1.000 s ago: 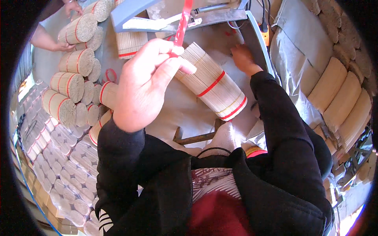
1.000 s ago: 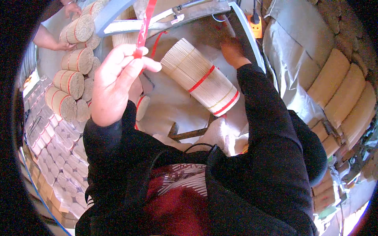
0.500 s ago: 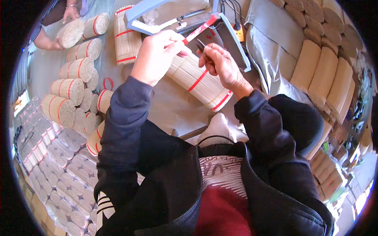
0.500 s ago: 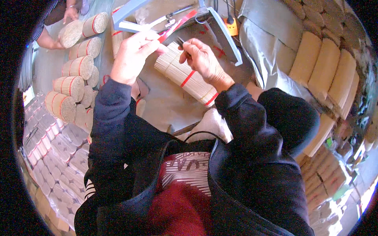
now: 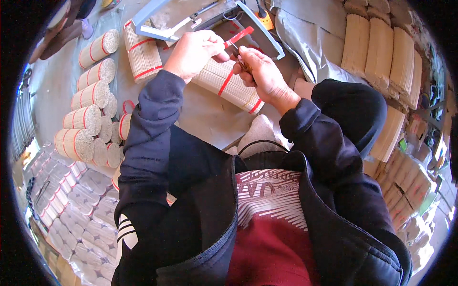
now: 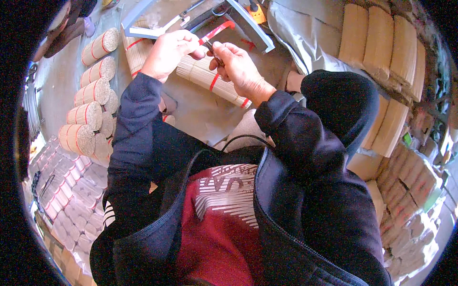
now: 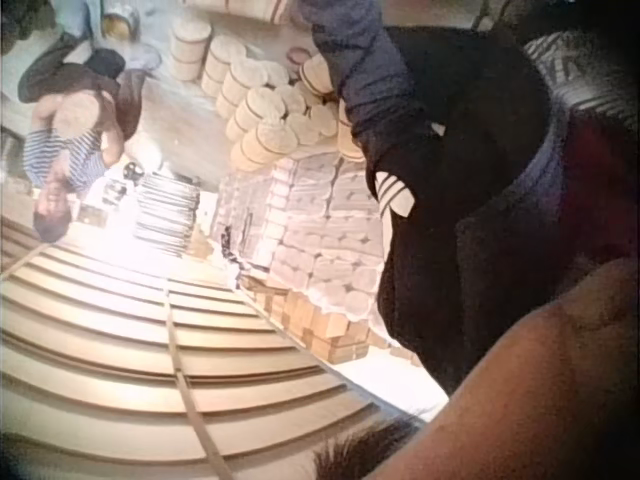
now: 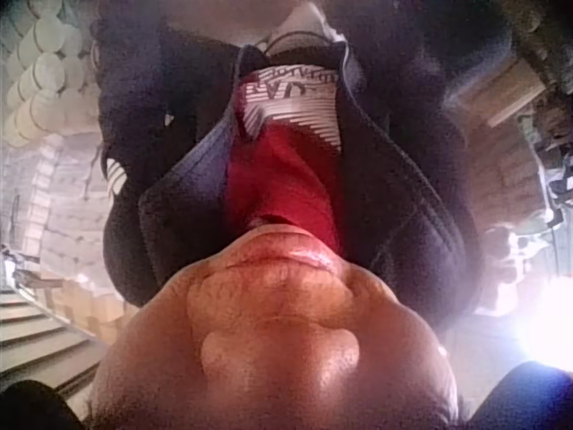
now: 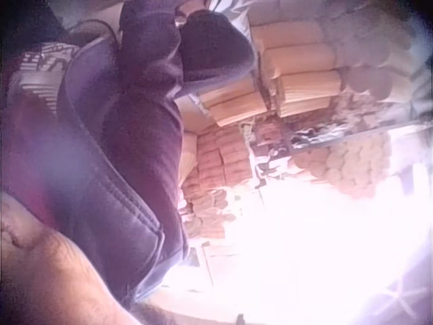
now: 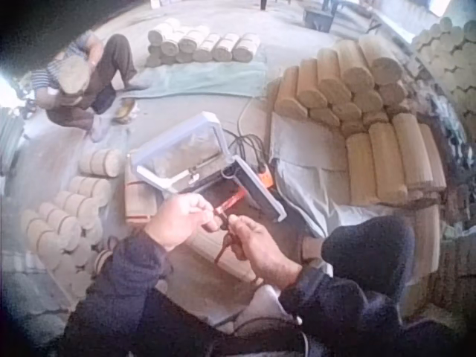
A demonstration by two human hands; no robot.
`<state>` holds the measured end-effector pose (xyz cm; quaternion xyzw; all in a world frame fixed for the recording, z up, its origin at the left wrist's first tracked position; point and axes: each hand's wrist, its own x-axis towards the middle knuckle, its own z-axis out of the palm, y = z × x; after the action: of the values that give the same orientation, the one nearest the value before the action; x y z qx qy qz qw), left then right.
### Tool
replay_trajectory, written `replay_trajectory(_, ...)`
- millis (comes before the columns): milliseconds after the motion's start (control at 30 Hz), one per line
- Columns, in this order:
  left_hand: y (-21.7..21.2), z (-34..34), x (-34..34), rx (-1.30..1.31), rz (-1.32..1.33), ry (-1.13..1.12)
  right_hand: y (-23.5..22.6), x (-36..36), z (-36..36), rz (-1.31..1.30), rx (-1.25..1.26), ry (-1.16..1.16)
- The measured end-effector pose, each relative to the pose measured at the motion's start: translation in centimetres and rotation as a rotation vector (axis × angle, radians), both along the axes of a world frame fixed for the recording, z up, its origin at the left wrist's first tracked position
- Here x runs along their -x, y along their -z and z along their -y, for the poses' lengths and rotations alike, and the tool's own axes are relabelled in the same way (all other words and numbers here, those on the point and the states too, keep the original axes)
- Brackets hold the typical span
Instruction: The person binds bundles of sticks with red tape using a taping machine. The person then adjusts and threads tape inside the machine before taping another bundle of sticks.
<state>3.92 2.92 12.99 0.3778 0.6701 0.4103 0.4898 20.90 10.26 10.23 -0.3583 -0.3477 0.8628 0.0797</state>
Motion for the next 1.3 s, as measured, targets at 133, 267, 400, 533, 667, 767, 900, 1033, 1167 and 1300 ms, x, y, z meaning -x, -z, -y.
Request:
replay_trajectory(133,0.5,-0.5,-0.7,0.043,0.013,0.005,0.6,-0.1,-0.4,0.014,0.028,0.054)
replay_trajectory(267,1.7,-0.7,-0.3,0.06,0.062,-0.047,1.4,0.5,-0.5,0.139,-0.036,0.073)
replay_trajectory(400,1.9,-0.9,0.3,0.097,0.043,-0.035,6.6,0.5,-1.6,0.469,-0.36,0.011)
replay_trajectory(533,1.9,-1.6,0.4,0.049,0.067,-0.113,13.0,-1.4,-5.2,0.679,-0.549,-0.091)
replay_trajectory(667,2.0,-0.8,2.4,-0.06,0.009,-0.253,13.2,0.3,-5.1,0.735,-0.928,-0.221)
replay_trajectory(767,2.0,-0.6,3.2,-0.04,0.044,-0.326,9.4,3.8,-3.2,0.181,-0.95,-0.107)
replay_trajectory(900,3.4,-0.6,3.3,-0.11,0.059,-0.402,3.0,7.7,-1.6,-0.142,-0.523,-0.13)
replay_trajectory(1033,2.6,-1.3,3.4,-0.087,0.092,-0.492,3.6,9.1,-1.6,-0.276,-0.19,-0.066)
replay_trajectory(1167,1.8,-1.9,3.9,-0.165,0.066,-0.546,3.8,10.2,-1.0,-0.259,-0.279,-0.112)
replay_trajectory(1300,1.7,-2.1,4.8,-0.147,0.117,-0.592,4.1,11.6,-0.9,-0.299,-0.266,-0.047)
